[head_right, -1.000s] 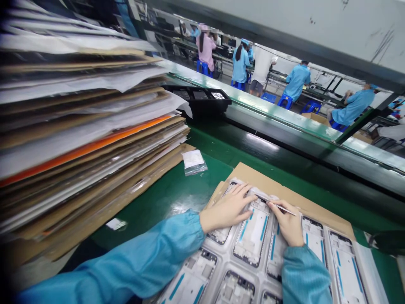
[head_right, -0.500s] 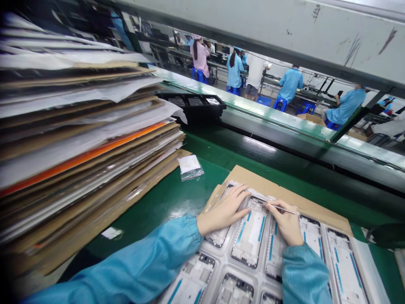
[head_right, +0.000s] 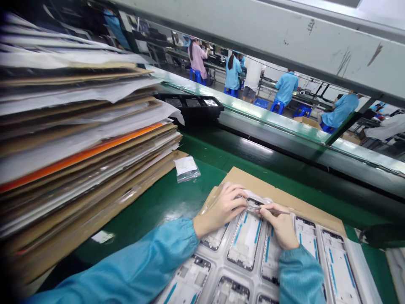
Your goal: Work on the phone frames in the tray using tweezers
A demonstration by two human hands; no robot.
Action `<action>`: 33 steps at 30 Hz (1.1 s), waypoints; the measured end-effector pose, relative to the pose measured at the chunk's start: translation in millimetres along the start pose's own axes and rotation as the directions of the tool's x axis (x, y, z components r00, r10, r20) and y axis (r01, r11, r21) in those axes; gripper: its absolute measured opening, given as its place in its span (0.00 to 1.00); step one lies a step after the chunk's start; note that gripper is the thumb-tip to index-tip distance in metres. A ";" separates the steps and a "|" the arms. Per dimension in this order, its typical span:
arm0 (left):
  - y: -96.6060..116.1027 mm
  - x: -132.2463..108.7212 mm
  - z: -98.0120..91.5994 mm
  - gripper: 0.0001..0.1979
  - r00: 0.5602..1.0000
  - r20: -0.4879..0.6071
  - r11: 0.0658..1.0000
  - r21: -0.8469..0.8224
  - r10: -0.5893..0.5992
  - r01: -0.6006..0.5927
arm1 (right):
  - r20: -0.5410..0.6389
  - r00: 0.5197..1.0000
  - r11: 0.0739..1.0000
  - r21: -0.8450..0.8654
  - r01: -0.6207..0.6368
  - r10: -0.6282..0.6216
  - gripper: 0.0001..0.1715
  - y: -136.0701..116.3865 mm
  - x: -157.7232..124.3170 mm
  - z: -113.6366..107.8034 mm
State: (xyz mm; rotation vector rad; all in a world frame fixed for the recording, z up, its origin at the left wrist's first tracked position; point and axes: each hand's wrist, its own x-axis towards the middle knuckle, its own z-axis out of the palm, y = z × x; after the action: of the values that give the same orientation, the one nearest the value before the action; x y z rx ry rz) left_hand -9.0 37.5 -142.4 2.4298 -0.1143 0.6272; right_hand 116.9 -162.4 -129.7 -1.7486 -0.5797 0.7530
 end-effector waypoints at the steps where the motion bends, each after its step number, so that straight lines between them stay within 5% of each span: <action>1: 0.8 0.9 -0.9 0.07 1.000 -0.018 1.000 -0.008 0.012 -0.012 | -0.008 1.000 0.999 0.034 0.001 -0.001 0.14 0.7 0.0 0.7; 6: 0.2 1.5 0.4 0.06 0.997 -0.074 0.998 -0.056 0.004 -0.008 | -0.030 0.999 0.986 0.164 -0.007 0.012 0.12 4.1 1.0 2.3; 21: -1.5 0.6 4.3 0.08 0.995 -0.065 0.991 -0.119 -0.074 0.066 | -0.051 0.998 0.977 0.213 -0.023 0.034 0.13 0.9 1.5 2.5; 26: -2.7 -3.5 6.3 0.14 0.990 0.038 0.990 -0.037 -0.137 0.139 | -0.091 0.992 0.976 0.208 -0.068 0.089 0.17 6.1 2.8 -3.3; 33: -3.7 -5.4 9.8 0.25 0.956 0.247 0.982 0.138 -0.160 0.128 | -0.191 0.981 0.992 -0.112 -0.065 0.043 0.22 7.4 6.7 -12.5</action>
State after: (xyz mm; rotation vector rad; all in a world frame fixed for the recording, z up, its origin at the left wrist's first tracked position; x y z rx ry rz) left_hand -8.9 34.3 -153.8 2.5992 -0.0035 0.2577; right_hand 130.6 -167.9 -135.6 -1.9271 -0.4573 0.5923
